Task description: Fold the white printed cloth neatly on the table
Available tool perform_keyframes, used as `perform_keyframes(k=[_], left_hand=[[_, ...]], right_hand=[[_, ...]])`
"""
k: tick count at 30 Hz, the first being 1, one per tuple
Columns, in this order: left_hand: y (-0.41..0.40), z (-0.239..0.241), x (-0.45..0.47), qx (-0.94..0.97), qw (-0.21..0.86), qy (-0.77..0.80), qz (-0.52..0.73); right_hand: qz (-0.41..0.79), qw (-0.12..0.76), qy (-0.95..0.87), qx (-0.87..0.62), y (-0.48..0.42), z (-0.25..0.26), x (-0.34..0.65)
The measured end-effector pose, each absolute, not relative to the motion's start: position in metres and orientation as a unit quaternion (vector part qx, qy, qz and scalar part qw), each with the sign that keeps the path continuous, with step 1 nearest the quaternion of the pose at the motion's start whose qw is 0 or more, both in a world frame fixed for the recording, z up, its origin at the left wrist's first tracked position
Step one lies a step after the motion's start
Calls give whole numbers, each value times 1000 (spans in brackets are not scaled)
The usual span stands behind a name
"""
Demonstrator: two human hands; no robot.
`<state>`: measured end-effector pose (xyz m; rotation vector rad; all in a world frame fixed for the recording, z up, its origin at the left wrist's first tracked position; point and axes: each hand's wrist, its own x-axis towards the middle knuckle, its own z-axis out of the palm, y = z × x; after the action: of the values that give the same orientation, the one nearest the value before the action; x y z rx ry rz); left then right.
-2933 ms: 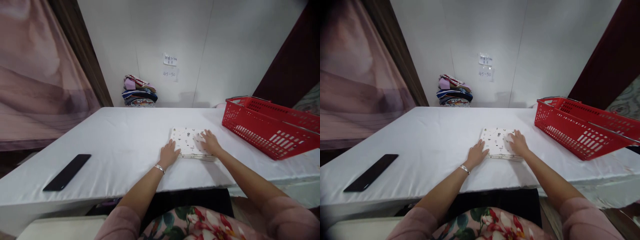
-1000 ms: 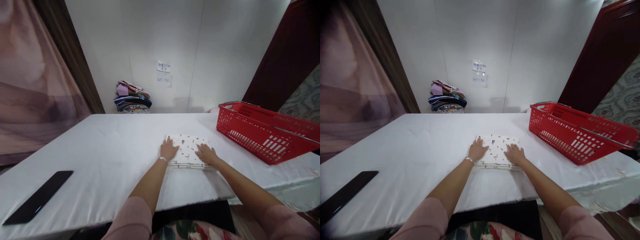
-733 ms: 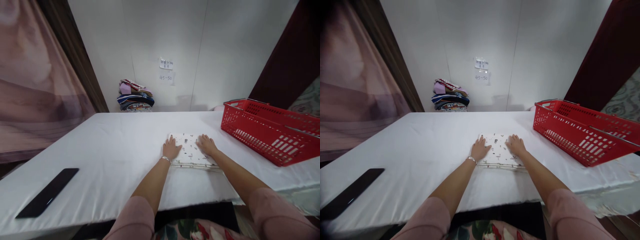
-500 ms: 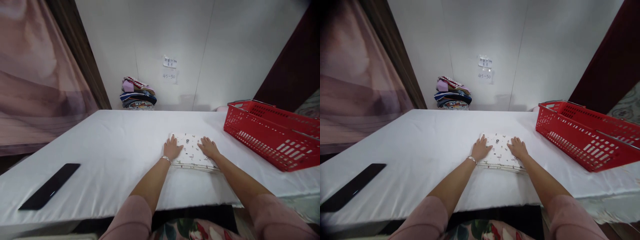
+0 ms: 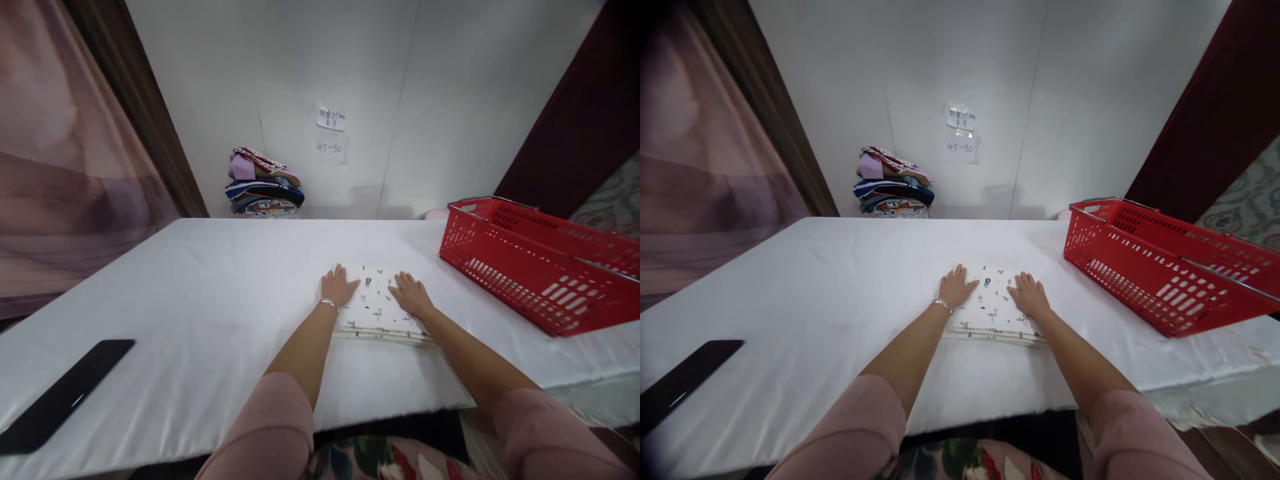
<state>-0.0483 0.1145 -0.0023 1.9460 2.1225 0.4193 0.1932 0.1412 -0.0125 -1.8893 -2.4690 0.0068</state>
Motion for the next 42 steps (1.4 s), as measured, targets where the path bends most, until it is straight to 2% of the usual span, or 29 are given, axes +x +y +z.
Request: perform_keyframes(k=[6,12,20,28,34,42], left_hand=[[112,-3,-49,667,106,721,157],[110,-1,-50,669,111,715,170],[108,2,-50,665,117,715,179],[93,3,-61,618,123,729,266],[64,3,-70,592,143,742,280],[38,12,-72,556,207,766,250]], right_hand=[[17,9,-796,-606,146,-9,195],[30,74,-787,-612,155,-15,212],[50,77,-801,-591,158,-21,214],[190,176,-680,-686,123,0,235],[297,279,-609,-681,81,-4,263],[407,256,-572,-665,63,4,267]])
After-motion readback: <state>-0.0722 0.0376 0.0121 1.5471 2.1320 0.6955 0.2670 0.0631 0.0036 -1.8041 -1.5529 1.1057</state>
